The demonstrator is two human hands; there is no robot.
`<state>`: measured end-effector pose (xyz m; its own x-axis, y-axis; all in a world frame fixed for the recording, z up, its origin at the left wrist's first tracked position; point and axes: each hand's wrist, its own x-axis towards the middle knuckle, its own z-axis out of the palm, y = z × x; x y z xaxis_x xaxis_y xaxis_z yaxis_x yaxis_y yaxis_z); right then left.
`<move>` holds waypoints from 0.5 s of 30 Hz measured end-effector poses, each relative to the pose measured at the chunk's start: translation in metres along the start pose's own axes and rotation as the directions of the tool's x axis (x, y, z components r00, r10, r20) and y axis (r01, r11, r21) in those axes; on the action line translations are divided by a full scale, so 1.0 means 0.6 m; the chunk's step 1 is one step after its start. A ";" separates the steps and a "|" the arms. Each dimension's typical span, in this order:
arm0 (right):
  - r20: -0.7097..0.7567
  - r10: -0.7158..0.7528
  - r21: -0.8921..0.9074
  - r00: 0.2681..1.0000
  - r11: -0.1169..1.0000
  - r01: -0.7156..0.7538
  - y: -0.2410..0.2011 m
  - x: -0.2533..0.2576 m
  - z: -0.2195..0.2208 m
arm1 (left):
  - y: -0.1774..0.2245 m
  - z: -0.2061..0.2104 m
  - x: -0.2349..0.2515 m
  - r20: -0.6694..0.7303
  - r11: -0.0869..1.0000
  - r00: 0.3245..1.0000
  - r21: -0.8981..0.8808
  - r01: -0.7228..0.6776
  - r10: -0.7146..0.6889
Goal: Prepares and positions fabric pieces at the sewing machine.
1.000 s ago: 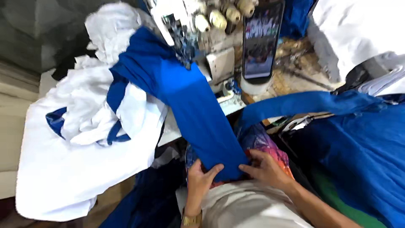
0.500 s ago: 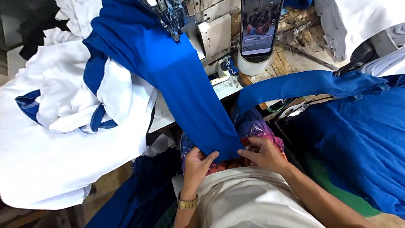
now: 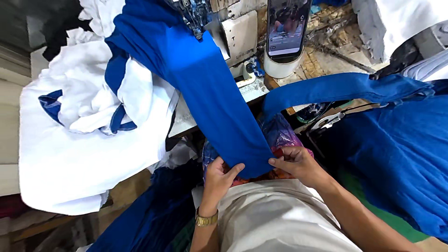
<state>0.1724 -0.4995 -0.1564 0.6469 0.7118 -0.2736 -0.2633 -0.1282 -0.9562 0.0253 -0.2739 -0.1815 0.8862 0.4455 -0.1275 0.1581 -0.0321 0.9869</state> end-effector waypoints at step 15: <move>0.381 -0.211 0.171 0.900 0.973 0.156 -0.010 0.001 -0.043 | 0.037 0.040 0.044 0.076 0.637 0.993 -0.762 0.116 -0.090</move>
<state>0.1925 -0.5161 -0.1532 0.3648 0.9311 -0.0041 -0.2770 0.1043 -0.9552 0.0628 -0.2842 -0.1652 0.8991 0.3771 -0.2225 -0.1286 0.7133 0.6890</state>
